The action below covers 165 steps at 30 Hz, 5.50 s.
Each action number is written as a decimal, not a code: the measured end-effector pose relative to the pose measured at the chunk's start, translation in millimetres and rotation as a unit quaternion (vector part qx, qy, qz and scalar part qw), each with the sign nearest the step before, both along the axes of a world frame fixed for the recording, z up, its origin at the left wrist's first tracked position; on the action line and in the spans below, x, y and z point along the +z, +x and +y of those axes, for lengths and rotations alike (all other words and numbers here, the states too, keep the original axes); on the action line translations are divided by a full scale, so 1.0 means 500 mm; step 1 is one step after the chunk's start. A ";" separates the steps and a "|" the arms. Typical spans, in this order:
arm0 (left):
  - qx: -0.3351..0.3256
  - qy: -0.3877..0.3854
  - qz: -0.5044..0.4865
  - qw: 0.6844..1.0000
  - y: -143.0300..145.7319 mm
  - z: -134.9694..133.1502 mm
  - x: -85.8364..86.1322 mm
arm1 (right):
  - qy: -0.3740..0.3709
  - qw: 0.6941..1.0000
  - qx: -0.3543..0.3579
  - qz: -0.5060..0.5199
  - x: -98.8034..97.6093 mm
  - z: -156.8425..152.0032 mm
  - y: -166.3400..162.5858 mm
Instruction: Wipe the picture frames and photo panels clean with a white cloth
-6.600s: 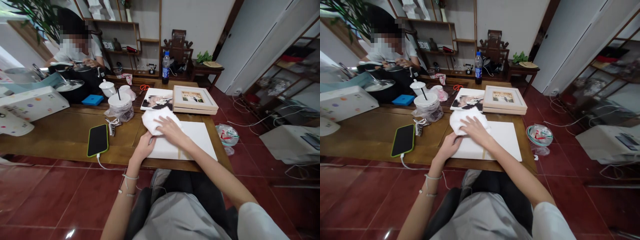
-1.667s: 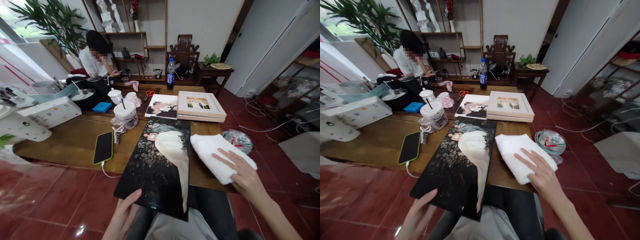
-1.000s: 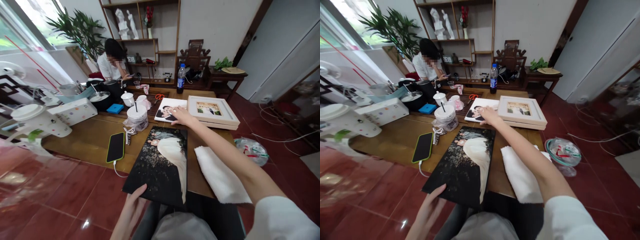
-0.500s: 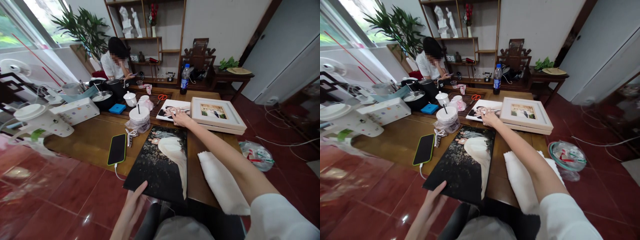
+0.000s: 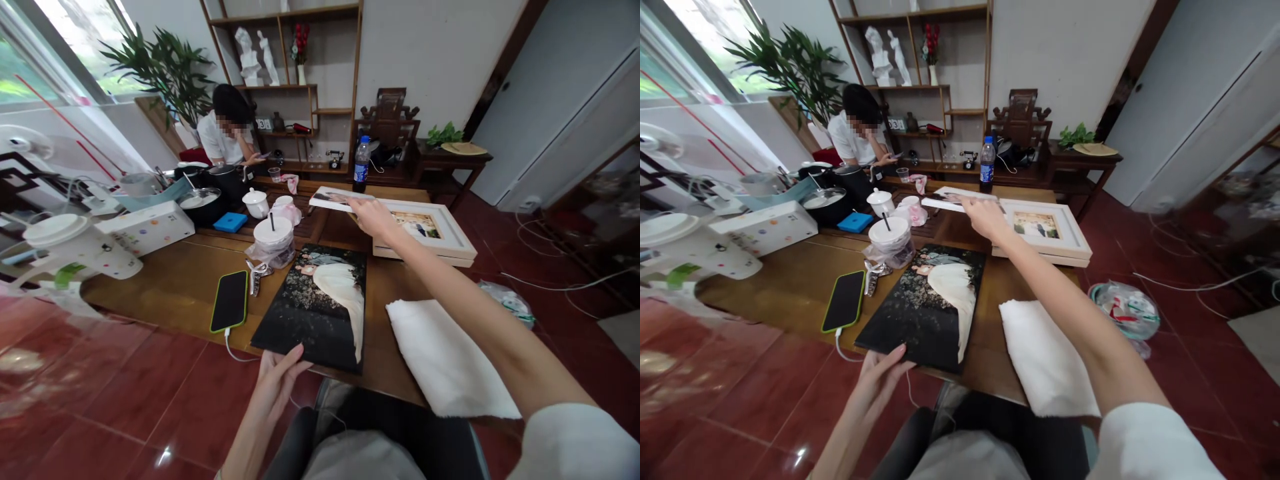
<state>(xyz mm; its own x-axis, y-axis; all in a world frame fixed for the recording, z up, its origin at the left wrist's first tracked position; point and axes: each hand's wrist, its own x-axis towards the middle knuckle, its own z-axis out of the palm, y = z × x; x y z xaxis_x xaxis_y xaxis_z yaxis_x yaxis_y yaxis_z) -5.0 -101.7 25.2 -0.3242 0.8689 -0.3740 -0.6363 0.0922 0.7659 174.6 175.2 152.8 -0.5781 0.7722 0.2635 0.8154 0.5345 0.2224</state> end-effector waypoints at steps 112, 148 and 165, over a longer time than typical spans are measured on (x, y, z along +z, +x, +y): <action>-0.284 0.239 0.711 0.597 0.206 0.548 0.085 | -0.040 0.952 -0.051 0.299 -0.194 -0.063 0.473; -0.270 0.247 0.790 0.493 0.238 0.533 0.091 | -0.088 0.814 -0.363 0.445 -0.190 0.001 0.517; -0.219 0.337 0.685 0.608 0.237 0.454 0.155 | 0.021 0.863 -0.311 0.398 -0.054 -0.097 0.495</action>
